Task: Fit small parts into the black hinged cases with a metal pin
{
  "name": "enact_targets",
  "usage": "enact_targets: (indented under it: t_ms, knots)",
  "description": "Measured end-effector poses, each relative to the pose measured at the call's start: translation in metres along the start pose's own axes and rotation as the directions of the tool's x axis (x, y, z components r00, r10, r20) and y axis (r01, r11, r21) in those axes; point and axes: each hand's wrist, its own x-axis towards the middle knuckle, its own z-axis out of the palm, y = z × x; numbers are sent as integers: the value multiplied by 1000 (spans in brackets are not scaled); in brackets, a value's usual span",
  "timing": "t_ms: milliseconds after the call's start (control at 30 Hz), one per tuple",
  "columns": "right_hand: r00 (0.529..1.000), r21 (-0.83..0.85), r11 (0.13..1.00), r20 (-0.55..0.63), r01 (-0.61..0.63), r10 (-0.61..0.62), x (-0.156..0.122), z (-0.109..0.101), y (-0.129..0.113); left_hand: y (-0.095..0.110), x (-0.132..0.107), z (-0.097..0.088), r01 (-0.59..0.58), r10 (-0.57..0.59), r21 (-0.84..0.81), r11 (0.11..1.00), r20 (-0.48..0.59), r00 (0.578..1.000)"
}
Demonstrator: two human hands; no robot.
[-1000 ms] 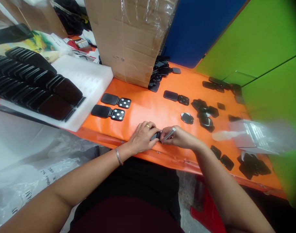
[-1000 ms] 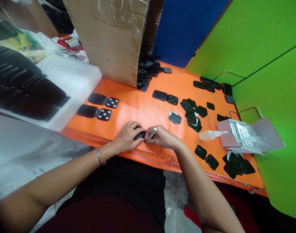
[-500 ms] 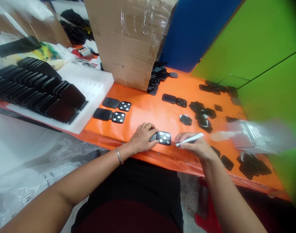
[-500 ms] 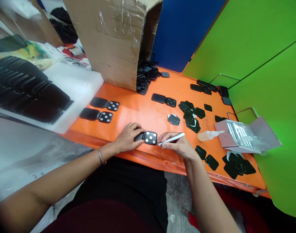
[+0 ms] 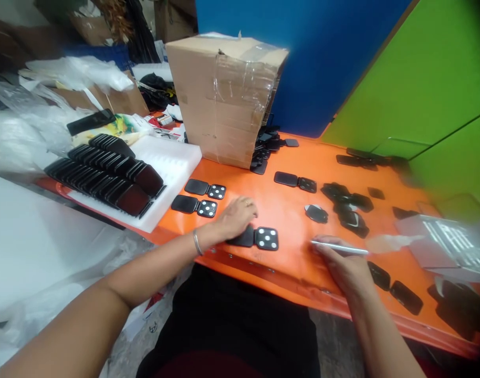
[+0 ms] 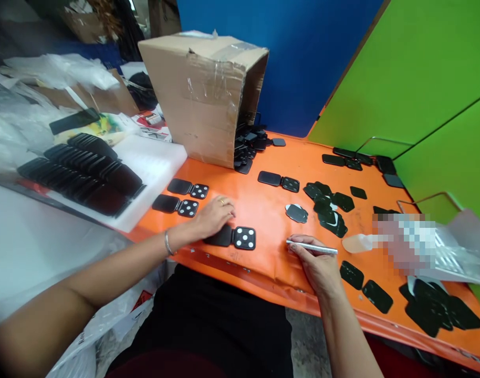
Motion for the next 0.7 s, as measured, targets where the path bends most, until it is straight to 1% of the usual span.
enact_targets:
  t_ms: [67,100,167,200,267,400,500,600,667,700]
  knots:
    - [1000,1,1000,-12,1,-1,1,1,1,-23,3,-17,52,-53,33,998,36,998]
    - [1000,0,1000,-16,7,-7,2,1,2,-31,3,-25,80,-81,29,996,49,995]
    - [1000,-5,1000,-18,20,-20,3,1,3,-36,-3,-36,109,-109,-5,994,72,991]
    - [1000,-8,1000,-17,26,-26,4,1,4,-35,-8,-38,105,-103,-26,994,84,991]
    - [999,-11,999,-11,31,-31,4,1,3,-25,-18,-37,94,-88,-50,994,111,990]
    - [1000,-21,999,-7,26,-26,1,3,-1,0,-36,-24,78,-74,-18,997,176,982]
    - [999,-37,999,-41,29,-30,-1,5,-3,12,-38,-17,81,-76,-20,996,206,976]
    - [998,-40,999,-52,33,-35,-3,7,-3,13,-33,-18,122,-97,-67,990,294,951]
    - [998,-33,999,-51,39,-41,-3,8,-4,7,-25,-23,135,-91,-109,985,341,936]
    - [998,-27,999,-47,42,-43,-3,7,-4,2,-19,-27,120,-64,-138,983,352,934]
